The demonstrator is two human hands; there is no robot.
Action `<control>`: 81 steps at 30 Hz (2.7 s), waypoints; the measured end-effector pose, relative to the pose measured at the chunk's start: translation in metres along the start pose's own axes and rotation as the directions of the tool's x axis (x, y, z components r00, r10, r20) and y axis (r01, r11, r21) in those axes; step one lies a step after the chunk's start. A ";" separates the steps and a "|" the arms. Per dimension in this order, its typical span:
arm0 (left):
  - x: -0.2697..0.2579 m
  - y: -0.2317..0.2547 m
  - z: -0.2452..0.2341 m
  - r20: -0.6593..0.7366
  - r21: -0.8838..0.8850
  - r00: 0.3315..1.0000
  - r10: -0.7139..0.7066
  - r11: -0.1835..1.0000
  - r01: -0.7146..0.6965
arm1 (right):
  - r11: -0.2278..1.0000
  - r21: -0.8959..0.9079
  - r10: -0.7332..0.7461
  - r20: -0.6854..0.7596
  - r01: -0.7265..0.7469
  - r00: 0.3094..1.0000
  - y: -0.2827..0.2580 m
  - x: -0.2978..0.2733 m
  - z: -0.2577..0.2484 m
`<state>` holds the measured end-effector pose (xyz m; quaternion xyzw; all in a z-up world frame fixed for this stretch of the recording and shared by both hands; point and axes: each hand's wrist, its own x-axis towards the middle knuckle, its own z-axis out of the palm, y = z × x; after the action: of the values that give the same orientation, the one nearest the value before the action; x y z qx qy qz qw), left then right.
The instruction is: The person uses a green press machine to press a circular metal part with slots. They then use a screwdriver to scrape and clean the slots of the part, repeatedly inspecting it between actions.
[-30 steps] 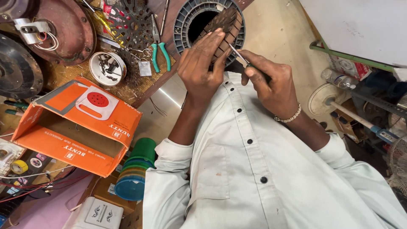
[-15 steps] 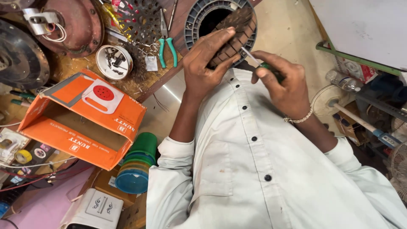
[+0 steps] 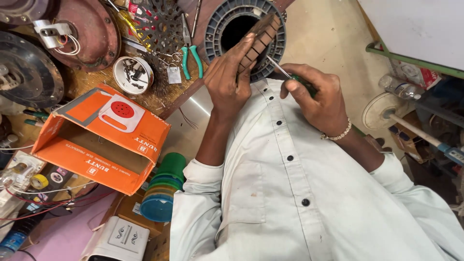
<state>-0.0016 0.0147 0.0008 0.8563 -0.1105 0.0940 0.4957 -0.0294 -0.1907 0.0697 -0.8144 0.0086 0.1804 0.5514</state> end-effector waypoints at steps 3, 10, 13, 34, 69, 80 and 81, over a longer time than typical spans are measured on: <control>-0.005 0.005 0.004 -0.006 0.079 1.000 0.008 0.997 -0.008 | 0.999 0.006 0.038 -0.003 -0.038 0.999 -0.002 0.001 0.003; -0.010 0.011 0.010 -0.034 0.137 0.999 0.001 0.991 0.004 | 0.999 -0.039 0.005 -0.010 -0.006 1.000 -0.003 0.003 0.008; -0.012 0.012 0.010 -0.034 0.137 0.999 0.002 0.991 0.003 | 0.999 -0.024 0.027 -0.001 -0.027 1.000 -0.002 0.002 0.007; -0.013 0.011 0.012 -0.040 0.080 0.999 -0.024 0.996 0.027 | 0.999 0.038 -0.003 0.011 0.002 1.000 -0.002 0.004 0.006; -0.007 0.017 0.014 -0.076 0.090 0.997 -0.008 0.996 0.014 | 0.918 -0.325 -0.275 -0.108 0.227 0.955 0.004 -0.001 0.025; 0.002 0.015 0.014 -0.021 0.074 1.000 0.008 0.997 -0.006 | 0.979 0.193 -0.061 -0.055 0.071 0.997 0.002 0.011 0.026; 0.003 0.015 0.015 -0.026 0.059 1.000 0.003 0.998 -0.001 | 0.900 0.427 0.050 0.107 -0.091 0.993 0.002 0.013 0.017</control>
<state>-0.0028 -0.0059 0.0071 0.8691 -0.1020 0.1088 0.4716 -0.0221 -0.1736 0.0581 -0.6622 0.0519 0.2318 0.7107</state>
